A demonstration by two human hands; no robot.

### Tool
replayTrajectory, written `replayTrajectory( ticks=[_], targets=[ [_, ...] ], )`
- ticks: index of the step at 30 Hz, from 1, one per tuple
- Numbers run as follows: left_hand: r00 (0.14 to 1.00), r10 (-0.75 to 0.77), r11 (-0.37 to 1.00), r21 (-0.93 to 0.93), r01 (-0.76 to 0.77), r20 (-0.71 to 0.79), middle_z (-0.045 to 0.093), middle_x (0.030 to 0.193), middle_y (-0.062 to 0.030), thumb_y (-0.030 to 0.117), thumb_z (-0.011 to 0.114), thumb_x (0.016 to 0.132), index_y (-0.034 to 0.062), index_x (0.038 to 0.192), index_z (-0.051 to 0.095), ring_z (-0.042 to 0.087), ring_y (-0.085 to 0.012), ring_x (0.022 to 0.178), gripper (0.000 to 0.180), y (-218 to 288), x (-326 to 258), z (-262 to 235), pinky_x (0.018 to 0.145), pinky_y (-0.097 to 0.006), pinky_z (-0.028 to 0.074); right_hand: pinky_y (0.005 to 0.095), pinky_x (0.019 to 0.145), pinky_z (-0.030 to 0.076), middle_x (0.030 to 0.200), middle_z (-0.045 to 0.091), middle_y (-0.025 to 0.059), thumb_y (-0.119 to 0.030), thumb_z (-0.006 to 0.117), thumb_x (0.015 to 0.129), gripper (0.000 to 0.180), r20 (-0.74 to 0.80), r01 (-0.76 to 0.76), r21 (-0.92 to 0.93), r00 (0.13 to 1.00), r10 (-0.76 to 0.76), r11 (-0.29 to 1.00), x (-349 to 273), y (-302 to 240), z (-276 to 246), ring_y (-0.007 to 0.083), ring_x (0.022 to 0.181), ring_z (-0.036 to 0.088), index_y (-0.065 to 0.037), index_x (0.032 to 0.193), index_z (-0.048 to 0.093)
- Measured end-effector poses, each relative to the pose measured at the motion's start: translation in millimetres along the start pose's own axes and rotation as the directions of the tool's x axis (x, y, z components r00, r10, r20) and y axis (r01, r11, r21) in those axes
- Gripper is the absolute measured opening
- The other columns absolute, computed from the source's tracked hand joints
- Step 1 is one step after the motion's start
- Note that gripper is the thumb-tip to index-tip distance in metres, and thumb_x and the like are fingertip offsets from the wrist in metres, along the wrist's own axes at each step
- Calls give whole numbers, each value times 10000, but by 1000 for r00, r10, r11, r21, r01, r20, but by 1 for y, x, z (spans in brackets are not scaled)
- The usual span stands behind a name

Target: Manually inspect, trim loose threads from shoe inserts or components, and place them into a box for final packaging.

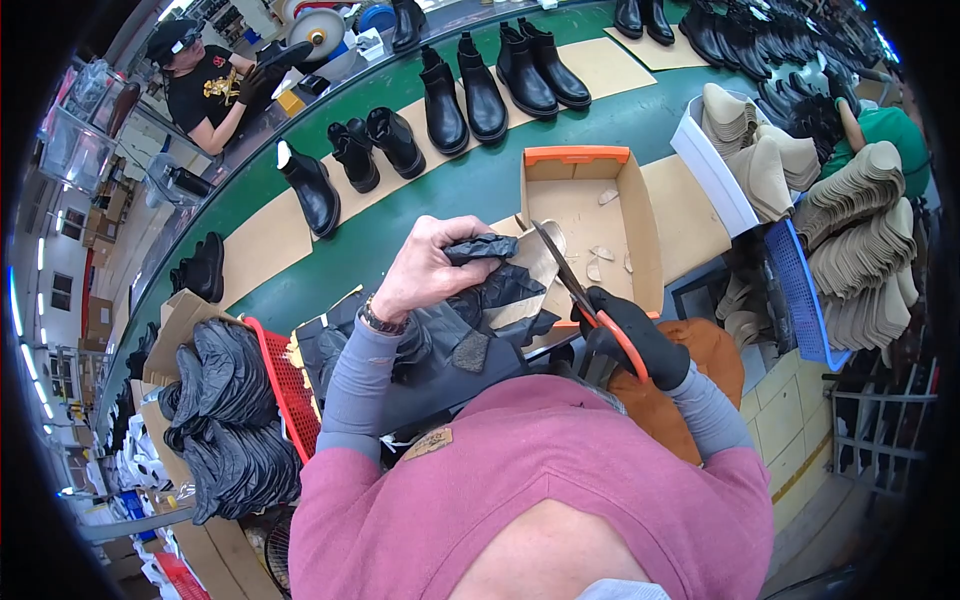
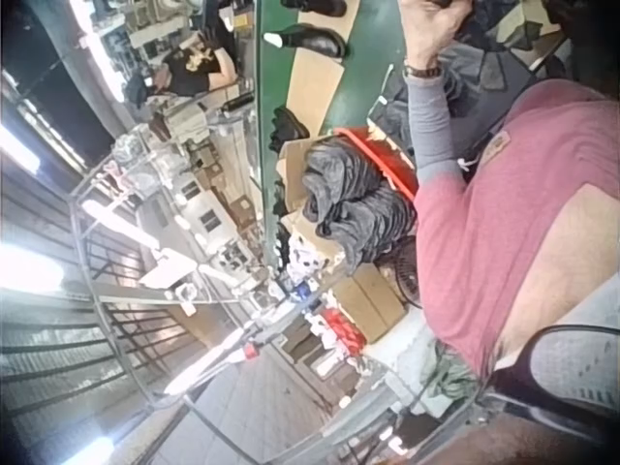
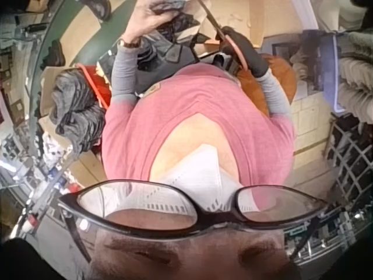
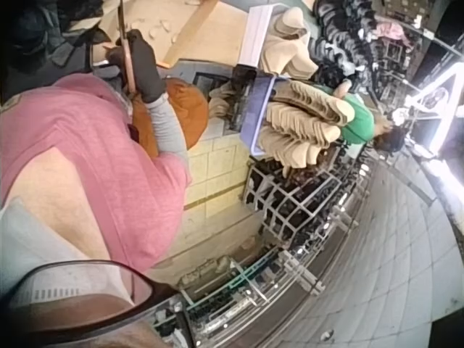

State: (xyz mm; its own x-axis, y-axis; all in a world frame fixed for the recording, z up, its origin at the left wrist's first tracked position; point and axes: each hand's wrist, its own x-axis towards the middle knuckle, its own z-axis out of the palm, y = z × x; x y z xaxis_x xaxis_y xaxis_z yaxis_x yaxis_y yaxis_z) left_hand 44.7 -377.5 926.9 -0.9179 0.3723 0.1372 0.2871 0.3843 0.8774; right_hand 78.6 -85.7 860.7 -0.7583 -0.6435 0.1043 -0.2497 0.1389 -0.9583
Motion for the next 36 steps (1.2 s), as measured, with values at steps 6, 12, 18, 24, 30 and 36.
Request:
replayTrajectory(
  ticks=[6, 12, 18, 24, 30, 36],
  targets=[
    [1000, 16, 1000, -3, -16, -5, 679, 760, -34, -10, 708, 697, -12, 895, 688, 595, -63, 693, 200, -1, -1, -2, 664, -223, 486, 351, 596, 420, 733, 535, 158, -267, 716, 826, 344, 19, -212, 84, 977, 211, 974, 0, -9, 2, 245, 637, 523, 32, 871, 554],
    [1000, 18, 997, -74, -19, -18, 670, 768, -9, -14, 725, 700, -9, 886, 683, 578, -52, 698, 190, -7, 2, 0, 660, -214, 479, 337, 561, 415, 643, 526, 122, -265, 757, 783, 355, -70, -128, -32, 990, 126, 991, -1, -5, 6, 181, 581, 501, 29, 838, 565],
    [998, -66, 945, -322, 60, -7, 643, 778, 32, 24, 715, 762, -1, 899, 681, 550, -31, 702, 143, -11, 4, 9, 628, -201, 463, 330, 576, 423, 658, 532, 119, -267, 748, 787, 332, -93, -283, 34, 954, 285, 959, -5, 3, 9, 178, 594, 504, 7, 842, 567],
    [982, -137, 935, -310, 172, 132, 661, 813, 14, -29, 731, 720, 0, 899, 686, 568, -40, 754, 187, -6, 7, 12, 704, -212, 482, 337, 613, 428, 722, 544, 144, -223, 681, 832, 272, -75, 12, 35, 997, -10, 999, 2, -11, 1, 232, 644, 524, 4, 908, 552],
    [987, -123, 952, -269, 146, 101, 658, 803, 12, -20, 735, 725, -1, 885, 682, 567, -40, 745, 170, -4, 8, 10, 694, -207, 476, 345, 580, 425, 735, 547, 154, -181, 674, 824, 250, -120, 9, -74, 993, -18, 997, 4, -26, 2, 282, 615, 532, 39, 840, 555],
    [987, -143, 876, -453, 163, 79, 639, 784, 29, 2, 748, 736, 10, 879, 667, 557, -35, 707, 164, -9, 14, 19, 665, -197, 466, 314, 536, 412, 642, 508, 96, -165, 730, 766, 268, -157, -166, 139, 970, 188, 976, 5, -6, 9, 144, 569, 491, 46, 801, 570]
  ],
)
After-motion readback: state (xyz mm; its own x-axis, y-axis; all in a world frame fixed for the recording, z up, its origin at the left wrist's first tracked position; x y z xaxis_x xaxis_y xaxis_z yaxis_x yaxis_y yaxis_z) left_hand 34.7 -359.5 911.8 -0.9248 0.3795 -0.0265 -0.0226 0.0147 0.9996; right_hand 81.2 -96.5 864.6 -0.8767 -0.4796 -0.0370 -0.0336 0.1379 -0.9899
